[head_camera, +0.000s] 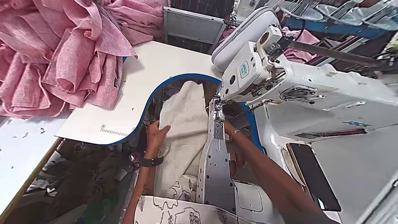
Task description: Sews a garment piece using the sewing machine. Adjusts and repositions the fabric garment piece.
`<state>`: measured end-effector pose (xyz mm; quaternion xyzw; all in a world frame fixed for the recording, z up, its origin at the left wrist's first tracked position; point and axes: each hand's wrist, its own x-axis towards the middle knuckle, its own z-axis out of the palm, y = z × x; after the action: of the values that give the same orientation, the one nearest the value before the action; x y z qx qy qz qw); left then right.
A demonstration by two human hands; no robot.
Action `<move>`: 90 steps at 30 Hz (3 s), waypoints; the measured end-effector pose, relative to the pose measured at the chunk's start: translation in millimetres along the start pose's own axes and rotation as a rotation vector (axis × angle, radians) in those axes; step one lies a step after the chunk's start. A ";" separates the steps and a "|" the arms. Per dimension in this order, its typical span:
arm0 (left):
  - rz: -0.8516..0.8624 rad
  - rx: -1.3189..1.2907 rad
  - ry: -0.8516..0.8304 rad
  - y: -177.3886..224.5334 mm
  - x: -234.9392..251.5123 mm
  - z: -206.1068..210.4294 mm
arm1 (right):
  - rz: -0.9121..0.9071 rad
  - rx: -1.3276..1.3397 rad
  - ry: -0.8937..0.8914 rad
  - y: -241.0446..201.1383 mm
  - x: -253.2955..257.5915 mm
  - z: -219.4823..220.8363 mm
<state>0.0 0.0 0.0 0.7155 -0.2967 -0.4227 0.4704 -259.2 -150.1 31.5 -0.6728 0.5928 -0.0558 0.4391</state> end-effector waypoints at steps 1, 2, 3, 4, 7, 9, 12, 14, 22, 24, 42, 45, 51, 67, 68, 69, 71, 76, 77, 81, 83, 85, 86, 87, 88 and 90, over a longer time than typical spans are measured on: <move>-0.021 0.075 0.028 -12.3 -14.5 10.0 | 0.016 -0.325 -0.093 13.4 -20.7 -10.8; -0.069 0.120 -0.020 -24.0 -33.9 20.1 | 0.098 -0.569 -0.221 26.1 -45.2 -19.3; -0.130 0.138 -0.114 -35.9 -52.3 28.7 | 0.203 -0.725 -0.326 37.7 -71.6 -23.1; -0.198 0.133 -0.231 -48.1 -65.7 36.2 | 0.280 -0.801 -0.366 50.6 -95.7 -26.1; -0.243 0.102 -0.438 -55.3 -72.0 38.8 | 0.223 -0.686 -0.124 48.9 -131.9 -33.9; -0.042 0.046 -0.390 -11.9 -63.0 35.5 | -0.174 -0.474 0.205 12.3 -145.3 -18.6; 0.214 -0.139 -0.672 65.2 -82.2 40.9 | -0.866 -0.403 0.552 -2.4 -159.7 34.3; 0.134 -0.245 -0.952 77.7 -100.5 53.1 | -1.073 -0.462 0.643 14.0 -159.7 39.8; 0.597 0.477 -0.068 71.7 -59.3 128.5 | -0.553 -0.303 0.511 9.0 -163.9 15.5; 0.560 0.580 -0.067 67.4 -75.2 126.8 | -0.193 -0.261 0.325 3.1 -147.0 -23.6; 0.915 0.562 -0.199 59.2 -51.3 111.7 | -0.723 -0.087 0.289 20.8 -104.4 -17.3; 1.023 0.592 -0.131 60.3 -49.4 114.3 | -0.747 -0.184 0.253 21.1 -107.9 -18.5; 0.951 0.508 -0.216 59.8 -51.4 114.7 | -0.732 -0.016 0.147 17.3 -110.1 -17.9; 0.987 0.380 -0.157 60.5 -41.8 123.8 | -0.603 0.270 0.325 -6.4 -93.2 5.2; 0.985 0.374 -0.160 58.3 -43.4 124.0 | -0.603 0.256 0.340 -5.3 -95.9 8.2; 0.988 0.369 -0.158 57.1 -43.2 124.6 | -0.606 0.231 0.360 -5.6 -97.6 10.5; 0.991 0.360 -0.139 57.2 -39.4 127.0 | -0.635 0.146 0.417 -8.2 -97.8 13.8; 0.897 0.320 -0.174 59.0 -31.1 128.0 | -0.623 -0.101 0.614 -20.5 -101.8 27.3; 0.867 0.326 -0.210 62.4 -28.4 126.8 | -0.627 -0.130 0.637 -23.3 -101.4 28.2; 0.881 0.339 -0.191 67.5 -24.5 126.3 | -0.580 -0.257 0.744 -30.5 -110.6 26.4; 0.766 0.303 -0.213 72.1 -45.8 110.8 | -0.468 -0.389 0.644 -29.5 -144.9 8.9; 0.547 0.252 -0.421 68.8 -75.4 81.1 | -0.333 -0.449 0.489 -8.3 -179.8 -5.9; 0.477 0.256 -0.489 66.0 -91.3 70.3 | -0.276 -0.422 0.382 12.5 -190.0 -10.0; 0.478 0.287 -0.483 64.0 -105.2 65.0 | -0.240 -0.372 0.253 35.4 -192.8 -14.6; 0.555 0.316 -0.417 58.9 -116.7 65.4 | -0.255 -0.335 0.152 55.2 -193.4 -17.0; 0.761 0.353 -0.240 48.2 -127.2 75.2 | -0.478 -0.449 0.168 46.8 -202.7 -15.4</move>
<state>-127.1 54.5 71.0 0.5703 -0.6598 -0.2422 0.4252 -362.4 17.7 100.4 -0.8658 0.4498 -0.0806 0.2037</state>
